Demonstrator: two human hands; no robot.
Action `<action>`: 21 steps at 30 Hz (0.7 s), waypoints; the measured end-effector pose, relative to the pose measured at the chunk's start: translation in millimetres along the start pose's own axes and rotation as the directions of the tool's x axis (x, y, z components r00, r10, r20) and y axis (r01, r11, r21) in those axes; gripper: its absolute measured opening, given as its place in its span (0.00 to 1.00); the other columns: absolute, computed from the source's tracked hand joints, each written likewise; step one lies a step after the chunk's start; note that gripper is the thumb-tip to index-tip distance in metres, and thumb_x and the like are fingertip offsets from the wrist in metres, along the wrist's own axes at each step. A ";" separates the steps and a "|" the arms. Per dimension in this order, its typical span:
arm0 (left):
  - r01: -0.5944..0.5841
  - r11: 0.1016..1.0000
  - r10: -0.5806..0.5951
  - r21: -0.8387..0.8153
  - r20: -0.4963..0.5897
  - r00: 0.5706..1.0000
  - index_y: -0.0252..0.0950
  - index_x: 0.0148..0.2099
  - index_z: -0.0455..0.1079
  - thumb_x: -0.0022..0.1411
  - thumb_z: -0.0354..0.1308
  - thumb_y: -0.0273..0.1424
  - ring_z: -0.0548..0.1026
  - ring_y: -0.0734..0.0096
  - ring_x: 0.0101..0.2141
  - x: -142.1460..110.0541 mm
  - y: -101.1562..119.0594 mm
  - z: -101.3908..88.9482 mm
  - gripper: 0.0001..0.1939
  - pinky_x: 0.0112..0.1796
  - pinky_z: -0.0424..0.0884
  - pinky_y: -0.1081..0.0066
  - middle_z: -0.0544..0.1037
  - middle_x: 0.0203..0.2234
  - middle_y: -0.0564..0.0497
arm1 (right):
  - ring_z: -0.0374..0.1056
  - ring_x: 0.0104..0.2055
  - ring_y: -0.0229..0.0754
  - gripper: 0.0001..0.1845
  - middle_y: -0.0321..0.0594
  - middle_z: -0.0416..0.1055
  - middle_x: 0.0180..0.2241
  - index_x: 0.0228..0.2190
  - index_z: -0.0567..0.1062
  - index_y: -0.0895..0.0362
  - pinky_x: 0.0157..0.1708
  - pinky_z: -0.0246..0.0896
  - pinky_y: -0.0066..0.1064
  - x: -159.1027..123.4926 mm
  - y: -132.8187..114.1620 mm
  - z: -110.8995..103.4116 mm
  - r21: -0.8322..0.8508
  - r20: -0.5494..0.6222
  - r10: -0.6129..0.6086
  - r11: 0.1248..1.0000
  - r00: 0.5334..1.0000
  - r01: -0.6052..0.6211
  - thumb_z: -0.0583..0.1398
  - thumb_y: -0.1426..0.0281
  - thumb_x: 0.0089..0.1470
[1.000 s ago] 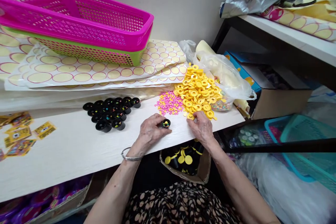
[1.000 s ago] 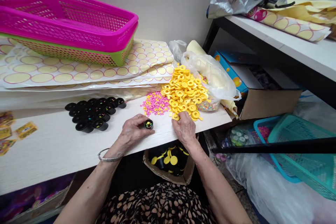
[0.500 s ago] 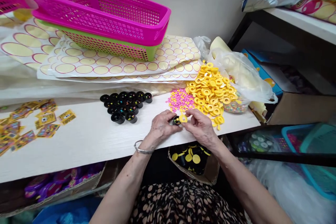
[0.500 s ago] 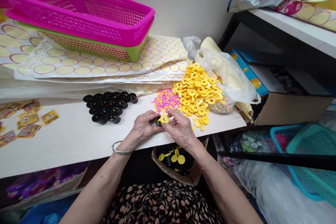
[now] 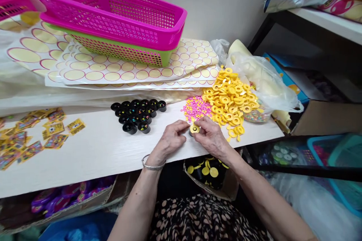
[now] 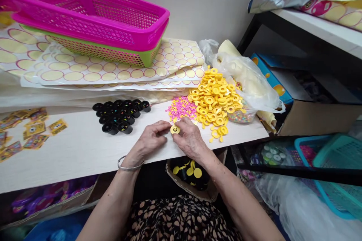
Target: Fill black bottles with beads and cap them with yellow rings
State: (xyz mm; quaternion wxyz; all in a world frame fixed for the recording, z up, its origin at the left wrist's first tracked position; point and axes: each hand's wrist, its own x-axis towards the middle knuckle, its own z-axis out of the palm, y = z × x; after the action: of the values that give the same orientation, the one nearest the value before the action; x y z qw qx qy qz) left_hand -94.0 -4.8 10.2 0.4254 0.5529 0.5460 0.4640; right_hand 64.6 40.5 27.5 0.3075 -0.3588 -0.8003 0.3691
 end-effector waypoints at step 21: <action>0.332 0.933 -0.361 -0.140 -0.352 0.864 0.32 0.28 0.73 0.52 0.56 0.46 0.64 0.76 0.18 5.8 7.1 46.1 0.20 0.22 0.59 0.75 0.68 0.13 0.54 | 0.56 0.12 0.31 0.20 0.29 0.62 0.13 0.30 0.71 0.59 0.10 0.51 0.21 -2.3 3.2 31.0 0.692 0.070 0.609 0.541 0.790 -0.478 0.57 0.53 0.49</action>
State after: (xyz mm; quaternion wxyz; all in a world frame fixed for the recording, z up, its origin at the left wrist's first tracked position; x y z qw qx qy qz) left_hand -47.6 2.4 7.9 0.4107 0.3315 0.6893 0.4963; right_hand 43.6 28.7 7.6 0.3561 -0.4834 -0.4252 0.6772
